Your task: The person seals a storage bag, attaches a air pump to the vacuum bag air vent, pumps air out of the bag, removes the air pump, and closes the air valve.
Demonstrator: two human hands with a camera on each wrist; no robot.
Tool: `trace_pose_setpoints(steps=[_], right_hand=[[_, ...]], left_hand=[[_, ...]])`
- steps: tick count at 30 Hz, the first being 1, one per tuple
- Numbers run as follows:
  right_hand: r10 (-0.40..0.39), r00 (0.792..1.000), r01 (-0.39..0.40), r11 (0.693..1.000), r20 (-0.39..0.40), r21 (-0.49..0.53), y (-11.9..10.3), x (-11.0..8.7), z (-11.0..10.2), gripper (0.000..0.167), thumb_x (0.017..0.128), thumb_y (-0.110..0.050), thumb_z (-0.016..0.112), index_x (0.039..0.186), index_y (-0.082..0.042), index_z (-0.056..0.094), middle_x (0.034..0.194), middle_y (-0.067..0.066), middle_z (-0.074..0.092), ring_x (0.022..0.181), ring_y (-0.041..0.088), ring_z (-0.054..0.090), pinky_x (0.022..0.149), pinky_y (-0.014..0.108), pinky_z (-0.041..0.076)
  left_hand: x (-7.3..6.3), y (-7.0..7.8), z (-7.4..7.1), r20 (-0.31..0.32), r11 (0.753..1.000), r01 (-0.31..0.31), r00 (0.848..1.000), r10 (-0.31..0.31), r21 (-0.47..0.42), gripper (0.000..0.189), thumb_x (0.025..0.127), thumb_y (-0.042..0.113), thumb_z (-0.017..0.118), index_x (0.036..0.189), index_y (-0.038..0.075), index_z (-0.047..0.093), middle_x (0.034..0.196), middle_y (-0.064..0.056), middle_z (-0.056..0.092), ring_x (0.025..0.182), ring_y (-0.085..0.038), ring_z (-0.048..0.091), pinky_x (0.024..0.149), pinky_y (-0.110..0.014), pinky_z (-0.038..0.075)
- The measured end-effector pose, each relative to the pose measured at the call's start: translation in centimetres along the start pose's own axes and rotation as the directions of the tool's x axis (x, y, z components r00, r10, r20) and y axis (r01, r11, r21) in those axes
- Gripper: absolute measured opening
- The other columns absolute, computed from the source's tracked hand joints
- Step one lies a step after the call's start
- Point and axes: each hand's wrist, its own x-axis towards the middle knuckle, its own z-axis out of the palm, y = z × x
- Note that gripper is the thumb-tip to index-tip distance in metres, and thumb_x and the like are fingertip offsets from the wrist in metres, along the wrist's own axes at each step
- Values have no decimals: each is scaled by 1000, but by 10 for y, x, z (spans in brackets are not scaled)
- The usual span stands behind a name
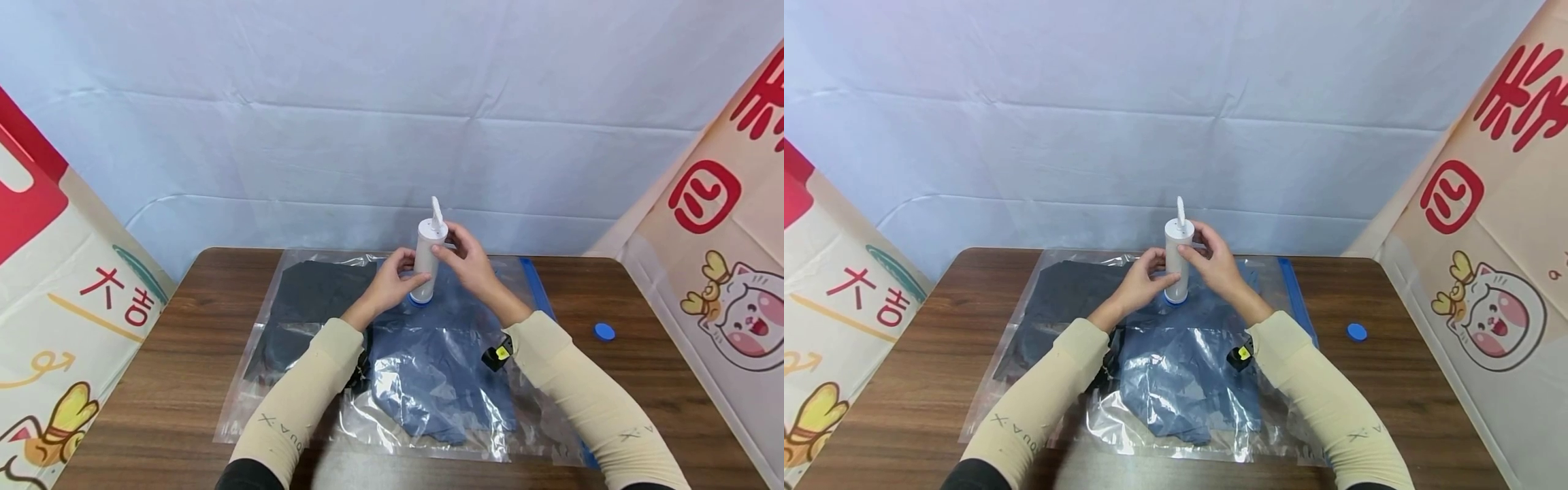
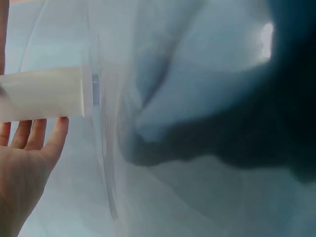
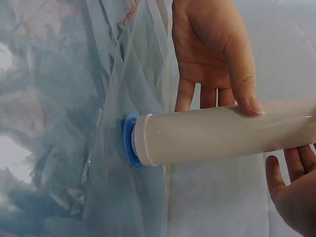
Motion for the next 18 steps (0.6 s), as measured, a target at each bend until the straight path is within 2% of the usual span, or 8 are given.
trace_pose_setpoints(steps=[4,8,13,18], right_hand=[[-23,999,23,1000,-25,7,1,0,0,44,98,7,61,140,9,50,122,6,60,110,11,57,93,29,48],[-43,999,43,999,-23,2,2,1,1,43,95,9,64,137,10,52,115,-5,60,107,11,58,92,31,50],[-47,999,48,999,-15,25,2,0,1,42,96,9,62,136,12,51,117,-4,60,110,10,57,95,33,49],[-36,999,36,999,-19,29,2,-1,1,42,97,9,60,138,12,49,121,1,60,110,9,57,95,32,49]], left_hand=[[-1,0,0,14,1000,18,1000,-18,3,48,97,15,72,137,-1,50,135,-19,58,126,-33,57,104,-39,51],[-1,2,1,16,999,37,999,-38,12,55,94,16,76,136,0,46,137,-20,54,128,-33,56,103,-37,52],[0,2,3,5,999,19,1000,-19,45,48,94,13,76,132,-1,49,133,-19,57,125,-32,58,102,-37,53],[0,2,3,10,999,4,1000,-4,54,50,96,15,74,136,1,49,135,-18,57,125,-31,58,101,-37,53]])
